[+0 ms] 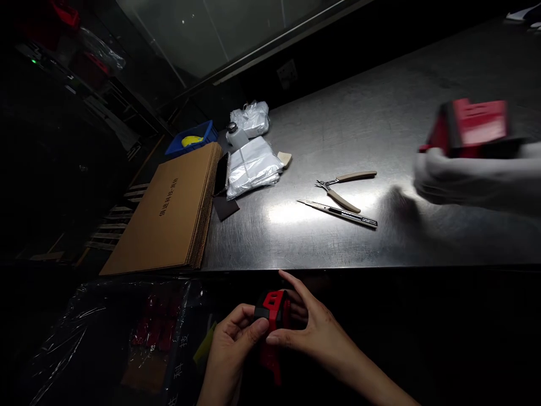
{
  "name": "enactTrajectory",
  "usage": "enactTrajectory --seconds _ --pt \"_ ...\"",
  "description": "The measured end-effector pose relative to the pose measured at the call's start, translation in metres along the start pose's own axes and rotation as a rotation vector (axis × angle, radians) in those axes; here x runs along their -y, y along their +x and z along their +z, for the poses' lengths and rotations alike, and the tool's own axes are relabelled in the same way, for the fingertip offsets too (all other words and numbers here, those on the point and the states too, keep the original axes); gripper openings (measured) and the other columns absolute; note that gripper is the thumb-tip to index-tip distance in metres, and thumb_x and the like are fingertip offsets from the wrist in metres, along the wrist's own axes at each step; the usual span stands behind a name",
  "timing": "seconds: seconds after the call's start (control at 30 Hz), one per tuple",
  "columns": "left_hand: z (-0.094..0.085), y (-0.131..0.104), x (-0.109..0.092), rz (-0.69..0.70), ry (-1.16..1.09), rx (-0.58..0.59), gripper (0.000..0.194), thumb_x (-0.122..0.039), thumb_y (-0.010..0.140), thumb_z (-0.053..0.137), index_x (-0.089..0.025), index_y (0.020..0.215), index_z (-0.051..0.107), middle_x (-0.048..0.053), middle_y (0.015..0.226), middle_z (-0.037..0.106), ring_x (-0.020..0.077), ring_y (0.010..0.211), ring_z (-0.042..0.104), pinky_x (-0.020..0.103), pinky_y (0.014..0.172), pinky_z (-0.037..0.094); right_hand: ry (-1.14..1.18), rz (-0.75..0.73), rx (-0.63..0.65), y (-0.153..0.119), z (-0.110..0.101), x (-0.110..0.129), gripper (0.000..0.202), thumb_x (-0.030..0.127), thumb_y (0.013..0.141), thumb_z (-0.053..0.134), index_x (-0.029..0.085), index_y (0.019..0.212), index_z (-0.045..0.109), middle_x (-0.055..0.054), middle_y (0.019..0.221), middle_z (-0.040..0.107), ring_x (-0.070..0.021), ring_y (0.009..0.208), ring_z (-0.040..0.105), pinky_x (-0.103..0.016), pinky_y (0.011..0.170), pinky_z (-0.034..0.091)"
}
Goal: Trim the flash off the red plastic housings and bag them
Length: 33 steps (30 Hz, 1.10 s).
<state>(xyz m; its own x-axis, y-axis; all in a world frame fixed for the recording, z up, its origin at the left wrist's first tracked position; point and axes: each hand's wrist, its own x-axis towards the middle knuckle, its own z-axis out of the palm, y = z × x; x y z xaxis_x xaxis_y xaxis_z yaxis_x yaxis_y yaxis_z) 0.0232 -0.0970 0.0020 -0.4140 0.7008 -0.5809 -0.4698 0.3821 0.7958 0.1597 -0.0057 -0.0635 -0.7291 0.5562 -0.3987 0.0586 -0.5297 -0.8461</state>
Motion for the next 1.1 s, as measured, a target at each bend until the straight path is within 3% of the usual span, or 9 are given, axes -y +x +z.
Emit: enactTrajectory --seconds 0.37,0.47,0.67,0.83,1.1 --pt "0.0 -0.001 0.002 0.01 0.041 -0.001 0.025 -0.035 0.077 0.084 -0.013 0.081 0.072 0.004 0.073 0.075 0.0131 0.066 0.067 0.019 0.062 0.05 0.059 0.003 0.008 0.002 0.0 -0.006 0.108 0.045 0.059 0.093 0.028 0.151 0.037 -0.018 0.142 0.057 -0.0329 0.134 0.053 -0.053 0.114 0.037" --pt "0.001 -0.001 0.002 0.048 0.118 0.011 0.025 -0.037 0.08 0.08 -0.014 0.082 0.071 0.003 0.073 0.073 0.0137 0.066 0.065 0.021 0.064 0.049 -0.044 -0.068 -0.011 -0.001 0.002 -0.001 0.1 0.039 0.066 0.089 0.029 0.151 0.037 -0.013 0.144 0.055 -0.0309 0.137 0.05 -0.05 0.116 0.036" --pt "0.003 -0.003 0.005 0.21 0.384 0.054 0.015 -0.032 0.087 0.071 -0.017 0.09 0.073 0.003 0.086 0.073 0.0205 0.086 0.066 0.026 0.079 0.05 -0.374 -0.286 -0.166 -0.008 0.006 0.001 0.088 0.021 0.076 0.074 0.04 0.151 0.033 -0.004 0.147 0.053 -0.0281 0.138 0.049 -0.051 0.115 0.038" --pt "0.005 -0.005 0.004 0.248 0.44 0.042 0.012 -0.029 0.087 0.069 -0.018 0.089 0.072 0.002 0.085 0.072 0.0199 0.084 0.065 0.025 0.079 0.049 -0.387 -0.376 -0.177 -0.008 0.008 -0.003 0.087 0.018 0.079 0.069 0.043 0.152 0.029 -0.002 0.15 0.051 -0.0262 0.14 0.047 -0.048 0.115 0.039" --pt "0.006 -0.008 0.001 0.228 0.45 0.068 0.01 -0.029 0.088 0.07 -0.019 0.093 0.071 0.002 0.089 0.073 0.0207 0.088 0.066 0.027 0.083 0.049 -0.378 -0.369 -0.183 -0.007 0.007 -0.008 0.087 0.019 0.08 0.071 0.041 0.153 0.029 -0.003 0.154 0.046 -0.0272 0.14 0.046 -0.047 0.115 0.04"
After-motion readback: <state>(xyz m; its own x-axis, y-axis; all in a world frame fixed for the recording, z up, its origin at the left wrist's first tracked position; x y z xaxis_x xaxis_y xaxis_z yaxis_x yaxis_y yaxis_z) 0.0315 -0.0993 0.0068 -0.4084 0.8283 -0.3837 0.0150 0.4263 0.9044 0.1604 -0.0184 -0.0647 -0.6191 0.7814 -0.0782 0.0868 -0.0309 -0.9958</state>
